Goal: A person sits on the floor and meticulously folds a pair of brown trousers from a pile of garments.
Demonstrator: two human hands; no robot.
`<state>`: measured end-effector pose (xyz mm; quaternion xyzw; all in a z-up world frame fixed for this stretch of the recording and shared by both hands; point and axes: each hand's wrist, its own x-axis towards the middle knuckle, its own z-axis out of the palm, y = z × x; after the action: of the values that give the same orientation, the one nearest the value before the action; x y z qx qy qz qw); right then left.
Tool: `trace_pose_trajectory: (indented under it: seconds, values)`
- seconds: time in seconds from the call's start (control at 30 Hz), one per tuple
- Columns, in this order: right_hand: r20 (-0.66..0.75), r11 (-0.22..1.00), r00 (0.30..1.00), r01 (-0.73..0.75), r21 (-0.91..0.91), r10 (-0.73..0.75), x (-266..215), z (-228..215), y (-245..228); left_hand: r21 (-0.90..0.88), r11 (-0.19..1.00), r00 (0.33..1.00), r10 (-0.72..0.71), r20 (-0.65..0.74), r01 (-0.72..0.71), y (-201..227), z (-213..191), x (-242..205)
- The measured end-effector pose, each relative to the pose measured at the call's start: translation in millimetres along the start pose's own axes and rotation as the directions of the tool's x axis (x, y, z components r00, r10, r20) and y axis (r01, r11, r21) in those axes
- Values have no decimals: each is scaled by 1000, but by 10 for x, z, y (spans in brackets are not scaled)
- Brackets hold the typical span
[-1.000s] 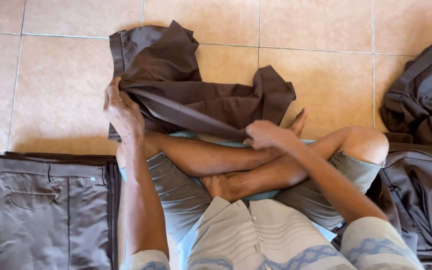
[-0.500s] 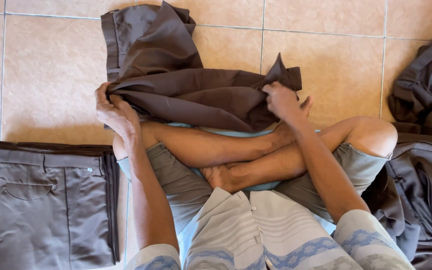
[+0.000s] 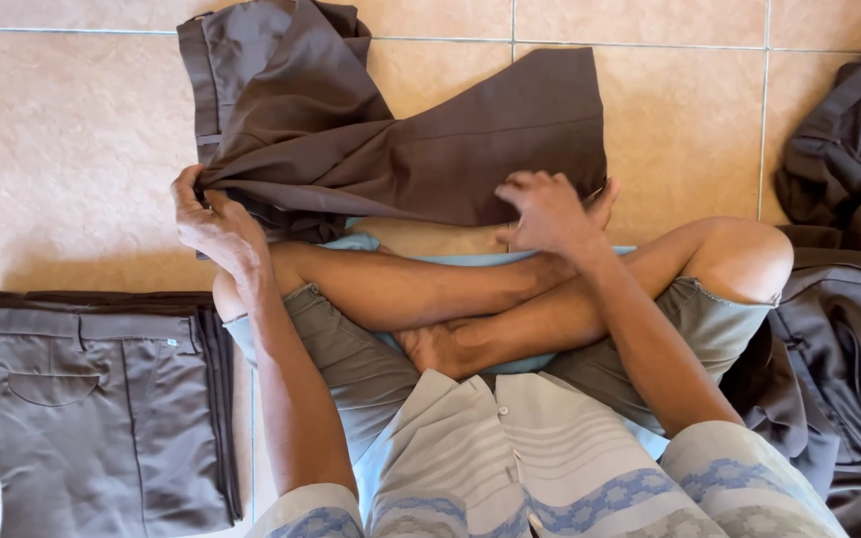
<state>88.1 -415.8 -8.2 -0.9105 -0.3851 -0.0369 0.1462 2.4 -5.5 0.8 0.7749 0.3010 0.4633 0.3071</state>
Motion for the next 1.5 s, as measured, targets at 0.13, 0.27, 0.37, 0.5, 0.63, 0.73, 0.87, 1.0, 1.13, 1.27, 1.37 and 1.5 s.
trace_pose_trajectory:
  seconds: [0.13,0.27,0.37,0.5,0.63,0.73,0.87,1.0,1.13,1.27,1.37,1.5]
  values:
    - [235,934,962,-46,-353,136,-104,691,305,-30,1000,1000,-8,-8,8,-8,1,19]
    - [-76,958,960,-275,-81,269,98,467,677,-55,998,1000,-2,-24,1,14,-11,11]
    - [-572,919,729,-211,334,375,428,-130,493,-43,999,1000,-1,-27,0,175,-26,6]
    - [-684,964,683,-124,234,254,455,-64,560,-57,998,999,-1,-43,-2,-19,38,17]
    - [-223,955,943,-197,222,247,186,310,532,-78,997,999,7,-40,-10,-98,64,37]
    - [-2,990,996,-89,110,90,157,420,356,-66,998,999,-4,-38,2,-153,60,3]
    - [-95,956,992,55,-288,-85,204,828,429,-86,996,999,-26,-39,22,-40,37,25]
    - [-131,933,990,-4,-360,-46,244,518,656,-70,997,1000,-27,3,27,68,-23,-9]
    - [-254,914,935,-311,-259,246,-63,139,1115,-18,995,977,100,190,-99,202,-91,5]
    - [19,760,821,-519,-391,570,-436,275,1703,-2,980,941,190,280,-197,274,-52,5]
    - [19,846,856,-508,-165,517,-392,99,1471,-49,978,926,207,314,-202,161,-46,-11]
    - [-243,910,885,-414,-17,398,-97,124,1544,-53,976,927,215,306,-209,183,-61,-14]
